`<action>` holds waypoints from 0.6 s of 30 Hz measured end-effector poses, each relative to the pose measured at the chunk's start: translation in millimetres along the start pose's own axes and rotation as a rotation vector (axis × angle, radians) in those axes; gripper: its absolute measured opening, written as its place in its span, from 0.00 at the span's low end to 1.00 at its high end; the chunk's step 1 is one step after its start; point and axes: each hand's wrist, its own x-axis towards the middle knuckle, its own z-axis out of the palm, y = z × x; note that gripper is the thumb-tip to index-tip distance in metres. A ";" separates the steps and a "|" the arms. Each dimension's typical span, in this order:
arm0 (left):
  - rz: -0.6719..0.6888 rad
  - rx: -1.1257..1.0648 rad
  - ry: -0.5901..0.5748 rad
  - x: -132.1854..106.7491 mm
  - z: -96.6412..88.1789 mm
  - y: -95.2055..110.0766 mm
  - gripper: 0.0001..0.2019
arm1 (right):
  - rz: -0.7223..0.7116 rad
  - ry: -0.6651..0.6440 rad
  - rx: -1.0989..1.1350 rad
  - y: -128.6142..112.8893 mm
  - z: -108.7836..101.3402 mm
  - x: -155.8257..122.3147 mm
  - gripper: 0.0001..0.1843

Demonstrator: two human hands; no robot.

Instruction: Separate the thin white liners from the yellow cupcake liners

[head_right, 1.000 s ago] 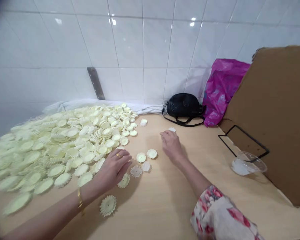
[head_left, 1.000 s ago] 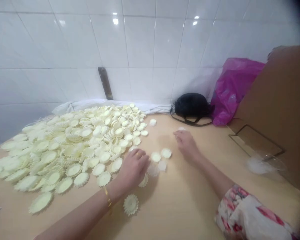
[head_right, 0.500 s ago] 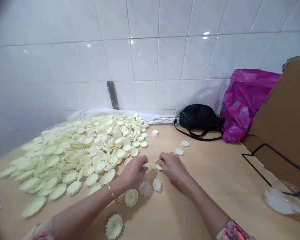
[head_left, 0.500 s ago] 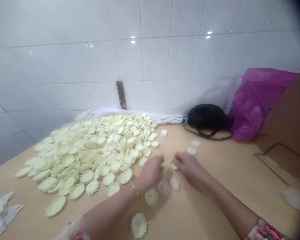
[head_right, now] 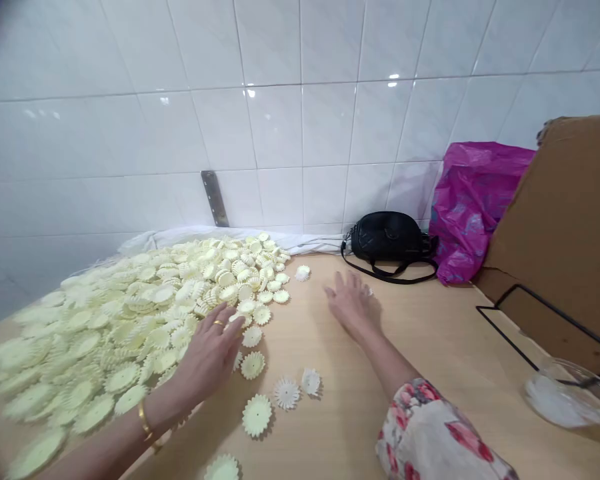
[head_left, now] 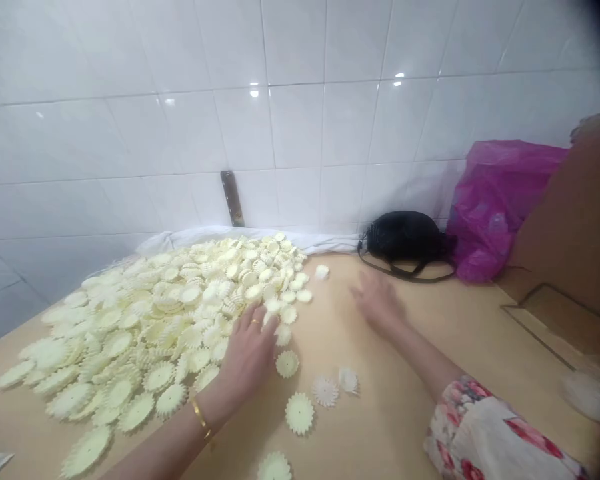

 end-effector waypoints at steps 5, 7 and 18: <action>0.084 -0.023 -0.125 56.4 19.3 25.0 0.09 | 0.053 -0.082 -0.070 46.6 5.9 1.1 0.21; 0.102 -0.032 -0.183 86.1 35.9 34.0 0.09 | -0.011 -0.112 -0.063 43.2 6.0 -7.1 0.21; -0.081 -0.239 -0.349 176.7 115.7 55.2 0.11 | -0.261 0.038 0.068 44.0 -27.8 -44.4 0.19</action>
